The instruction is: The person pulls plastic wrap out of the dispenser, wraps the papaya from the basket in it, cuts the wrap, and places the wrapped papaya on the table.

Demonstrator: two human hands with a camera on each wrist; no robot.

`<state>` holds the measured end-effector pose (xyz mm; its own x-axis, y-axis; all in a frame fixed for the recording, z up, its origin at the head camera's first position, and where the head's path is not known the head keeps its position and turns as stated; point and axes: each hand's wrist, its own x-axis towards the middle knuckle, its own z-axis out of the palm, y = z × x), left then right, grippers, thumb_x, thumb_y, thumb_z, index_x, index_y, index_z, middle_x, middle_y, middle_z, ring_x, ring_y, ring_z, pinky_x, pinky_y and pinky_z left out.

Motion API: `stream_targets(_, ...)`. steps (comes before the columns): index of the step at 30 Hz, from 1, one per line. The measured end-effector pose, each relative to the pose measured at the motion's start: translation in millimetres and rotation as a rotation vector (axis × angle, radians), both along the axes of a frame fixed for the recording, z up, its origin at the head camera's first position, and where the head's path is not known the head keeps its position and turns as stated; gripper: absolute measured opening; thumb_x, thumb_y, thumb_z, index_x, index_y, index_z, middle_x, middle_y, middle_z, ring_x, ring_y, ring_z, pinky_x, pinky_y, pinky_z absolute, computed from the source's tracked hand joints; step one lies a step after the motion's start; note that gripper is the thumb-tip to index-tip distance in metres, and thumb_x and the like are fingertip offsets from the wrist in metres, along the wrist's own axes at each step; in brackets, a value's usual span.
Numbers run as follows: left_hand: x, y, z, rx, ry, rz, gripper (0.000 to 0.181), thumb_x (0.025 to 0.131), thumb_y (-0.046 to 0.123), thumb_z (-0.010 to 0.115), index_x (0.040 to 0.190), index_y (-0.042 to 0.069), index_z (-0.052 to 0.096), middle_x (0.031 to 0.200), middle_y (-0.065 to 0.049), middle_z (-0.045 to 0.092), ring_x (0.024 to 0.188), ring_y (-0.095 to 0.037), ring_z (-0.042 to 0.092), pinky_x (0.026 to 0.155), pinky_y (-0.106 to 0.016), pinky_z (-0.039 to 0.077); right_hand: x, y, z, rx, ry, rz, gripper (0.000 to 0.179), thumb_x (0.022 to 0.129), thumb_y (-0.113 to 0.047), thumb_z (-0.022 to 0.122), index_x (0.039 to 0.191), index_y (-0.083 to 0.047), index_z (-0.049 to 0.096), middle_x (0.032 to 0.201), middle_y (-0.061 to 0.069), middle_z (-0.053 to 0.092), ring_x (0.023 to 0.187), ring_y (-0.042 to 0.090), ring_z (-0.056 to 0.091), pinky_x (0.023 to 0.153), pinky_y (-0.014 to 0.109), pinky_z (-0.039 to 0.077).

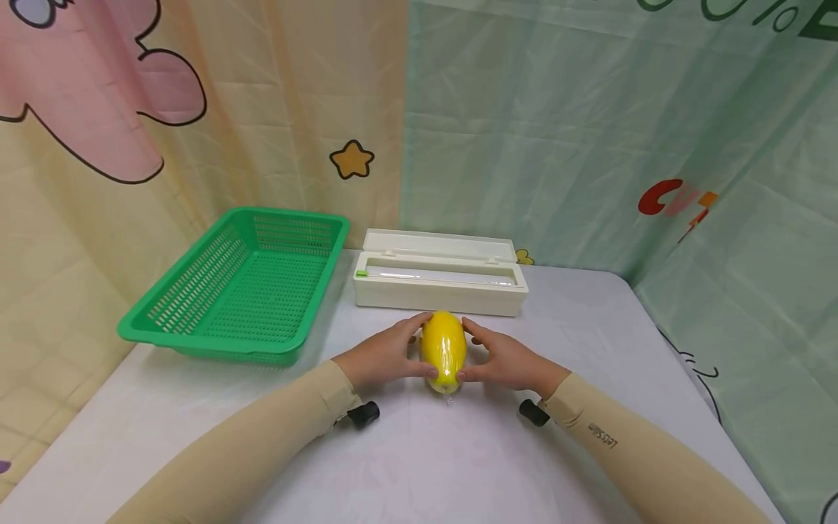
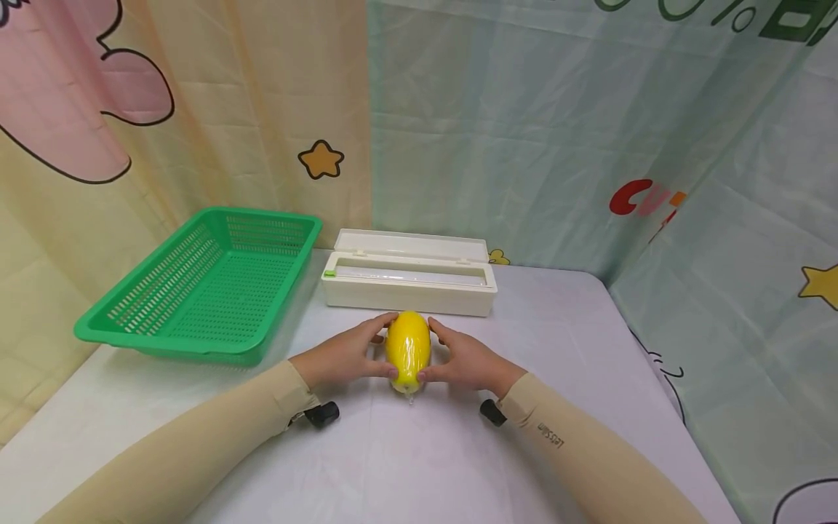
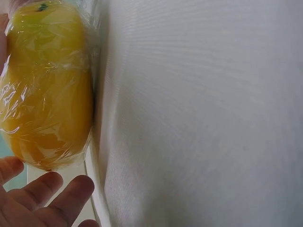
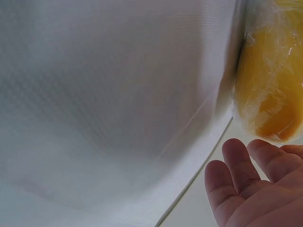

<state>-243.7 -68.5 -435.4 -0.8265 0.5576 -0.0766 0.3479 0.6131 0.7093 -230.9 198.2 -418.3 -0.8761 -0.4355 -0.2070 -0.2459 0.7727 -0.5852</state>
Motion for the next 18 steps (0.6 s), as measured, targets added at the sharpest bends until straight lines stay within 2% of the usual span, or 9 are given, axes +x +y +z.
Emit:
stream_targets(11,-0.7,-1.6,1.2,0.001,0.001,0.007,0.107,0.085,0.058,0.083,0.168,0.027,0.023,0.170,-0.001,0.036,0.145,-0.031,0.053,0.120,-0.051,0.044,-0.1,1.9,2.5,0.012,0.008,-0.005,0.108,0.088,-0.054,0.082,0.169,-0.017,0.021,0.170,0.011,0.037,0.146,0.039,0.049,0.118,0.064,0.041)
stream_targets(18,-0.2,-1.4,3.3,-0.008,0.018,0.005,0.107,0.086,0.058,0.082,0.168,0.023,0.023,0.171,-0.004,0.035,0.149,-0.032,0.049,0.122,-0.053,0.041,-0.5,2.8,2.8,0.011,0.004,-0.010,0.109,0.088,-0.055,0.082,0.169,-0.016,0.021,0.171,0.013,0.035,0.147,0.040,0.049,0.118,0.065,0.040)
